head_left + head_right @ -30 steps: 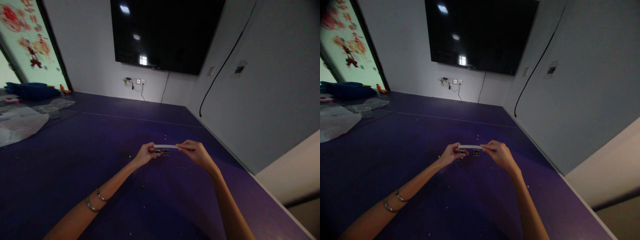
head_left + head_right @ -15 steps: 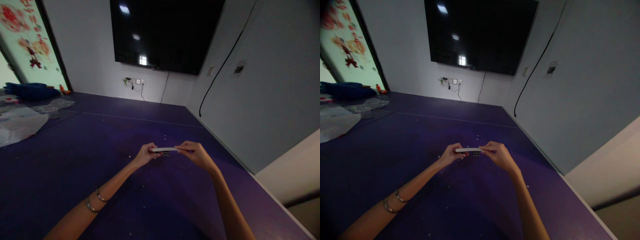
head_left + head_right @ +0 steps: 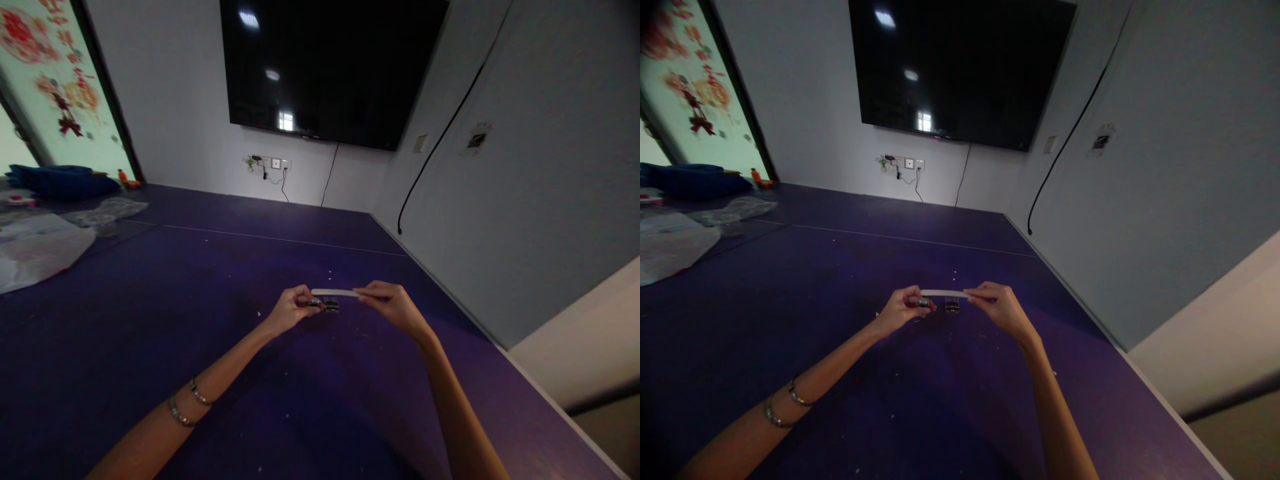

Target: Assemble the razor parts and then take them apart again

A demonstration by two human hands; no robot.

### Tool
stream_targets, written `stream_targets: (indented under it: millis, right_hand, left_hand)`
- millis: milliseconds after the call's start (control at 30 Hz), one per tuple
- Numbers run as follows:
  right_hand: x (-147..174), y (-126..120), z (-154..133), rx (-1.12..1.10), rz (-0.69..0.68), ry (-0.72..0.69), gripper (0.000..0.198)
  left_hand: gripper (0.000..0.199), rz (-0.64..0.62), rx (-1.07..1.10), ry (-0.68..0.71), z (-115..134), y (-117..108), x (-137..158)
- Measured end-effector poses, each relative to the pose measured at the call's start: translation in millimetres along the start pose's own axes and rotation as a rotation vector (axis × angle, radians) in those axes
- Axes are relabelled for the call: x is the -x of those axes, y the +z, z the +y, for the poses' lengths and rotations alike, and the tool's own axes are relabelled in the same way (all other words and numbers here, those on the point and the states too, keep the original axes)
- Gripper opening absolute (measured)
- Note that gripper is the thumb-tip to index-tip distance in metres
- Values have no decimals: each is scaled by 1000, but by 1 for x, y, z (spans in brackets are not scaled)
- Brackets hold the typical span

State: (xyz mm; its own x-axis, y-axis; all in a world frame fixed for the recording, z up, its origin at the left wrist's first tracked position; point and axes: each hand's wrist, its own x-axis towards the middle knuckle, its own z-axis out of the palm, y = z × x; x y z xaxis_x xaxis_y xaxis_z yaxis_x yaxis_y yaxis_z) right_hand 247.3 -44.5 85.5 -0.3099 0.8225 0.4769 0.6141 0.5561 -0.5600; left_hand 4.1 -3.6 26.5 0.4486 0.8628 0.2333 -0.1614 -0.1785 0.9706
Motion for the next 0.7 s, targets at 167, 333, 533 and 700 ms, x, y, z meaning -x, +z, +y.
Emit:
stream_targets:
  millis: [167, 333, 533, 700]
  right_hand:
    - [0, -1, 1, -57, -62, -17, 25]
    - [1, -2, 3, -36, -14, 5, 25]
    - [0, -2, 1, -55, -56, 5, 24]
    - [1, -2, 1, -69, -39, 23, 24]
  left_hand:
    - [24, 16, -13, 26, 0, 0, 0]
    - [26, 3, 18, 27, -2, -1, 0]
    - [25, 27, -17, 22, 2, 0, 0]
    - [27, 28, 5, 8, 1, 1, 1]
